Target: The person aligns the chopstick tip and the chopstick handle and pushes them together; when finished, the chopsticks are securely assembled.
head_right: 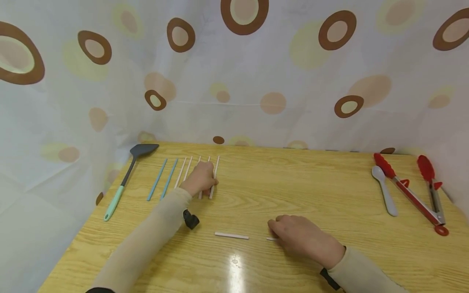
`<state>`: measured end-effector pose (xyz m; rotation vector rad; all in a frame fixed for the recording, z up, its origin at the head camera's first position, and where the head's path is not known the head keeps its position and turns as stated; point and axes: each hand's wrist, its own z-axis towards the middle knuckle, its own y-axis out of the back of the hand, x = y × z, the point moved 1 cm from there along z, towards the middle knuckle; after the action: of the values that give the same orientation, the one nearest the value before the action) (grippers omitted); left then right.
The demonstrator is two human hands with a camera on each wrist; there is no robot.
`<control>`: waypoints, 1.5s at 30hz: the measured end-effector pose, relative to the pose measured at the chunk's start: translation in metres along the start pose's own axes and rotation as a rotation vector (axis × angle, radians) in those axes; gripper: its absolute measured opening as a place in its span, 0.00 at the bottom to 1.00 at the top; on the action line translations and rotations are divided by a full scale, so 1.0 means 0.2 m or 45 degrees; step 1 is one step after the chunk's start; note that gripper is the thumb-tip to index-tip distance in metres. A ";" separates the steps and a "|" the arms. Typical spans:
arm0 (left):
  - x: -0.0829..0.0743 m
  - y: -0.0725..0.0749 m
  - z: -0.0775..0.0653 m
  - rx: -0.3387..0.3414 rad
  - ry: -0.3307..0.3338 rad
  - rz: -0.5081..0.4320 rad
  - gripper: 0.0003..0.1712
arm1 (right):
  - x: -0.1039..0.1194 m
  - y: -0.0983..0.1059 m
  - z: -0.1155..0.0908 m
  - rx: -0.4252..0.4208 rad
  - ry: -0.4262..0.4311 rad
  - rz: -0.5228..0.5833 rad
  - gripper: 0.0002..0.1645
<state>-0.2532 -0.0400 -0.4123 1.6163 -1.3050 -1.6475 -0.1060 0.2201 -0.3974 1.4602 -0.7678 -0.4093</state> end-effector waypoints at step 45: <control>-0.31 -0.19 -0.49 0.043 -0.860 0.560 0.04 | 0.01 0.04 0.01 -0.187 0.055 -0.031 0.08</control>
<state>-0.1398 0.0011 -0.3993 0.6976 -1.8462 -1.9409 -0.1076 0.2177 -0.3888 1.3381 -0.6721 -0.4424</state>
